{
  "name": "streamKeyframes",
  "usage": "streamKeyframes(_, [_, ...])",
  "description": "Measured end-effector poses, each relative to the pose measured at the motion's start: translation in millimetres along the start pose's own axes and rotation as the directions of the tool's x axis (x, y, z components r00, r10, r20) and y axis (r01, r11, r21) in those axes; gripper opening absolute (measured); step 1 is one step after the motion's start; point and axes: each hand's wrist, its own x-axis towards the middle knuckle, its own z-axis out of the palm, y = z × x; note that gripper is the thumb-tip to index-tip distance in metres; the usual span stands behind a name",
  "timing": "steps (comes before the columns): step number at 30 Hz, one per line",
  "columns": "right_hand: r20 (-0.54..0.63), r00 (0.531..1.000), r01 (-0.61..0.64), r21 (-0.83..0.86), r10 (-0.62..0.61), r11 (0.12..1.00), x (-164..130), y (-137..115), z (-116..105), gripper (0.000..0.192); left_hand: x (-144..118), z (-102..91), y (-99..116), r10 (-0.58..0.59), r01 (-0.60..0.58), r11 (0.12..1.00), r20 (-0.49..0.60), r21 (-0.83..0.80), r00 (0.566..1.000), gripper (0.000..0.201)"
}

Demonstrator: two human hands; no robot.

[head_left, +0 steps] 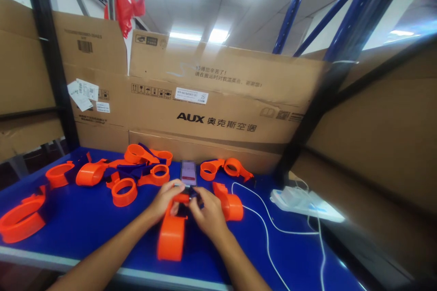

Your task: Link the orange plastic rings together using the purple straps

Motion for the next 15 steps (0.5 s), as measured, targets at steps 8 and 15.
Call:
streamKeyframes(8, [-0.118, 0.978, -0.159, 0.1, 0.17, 0.982, 6.3, 9.8, -0.7, 0.027, 4.2, -0.7, 2.0, 0.015, -0.016, 0.999, -0.039, -0.04, 0.999, 0.028])
streamKeyframes(15, [-0.006, 0.969, -0.24, -0.273, 0.248, 0.932, 3.1, 23.6, 4.7, 0.021, 8.0, -6.8, 6.0, 0.022, -0.035, 0.998, -0.197, -0.061, 0.98, 0.029])
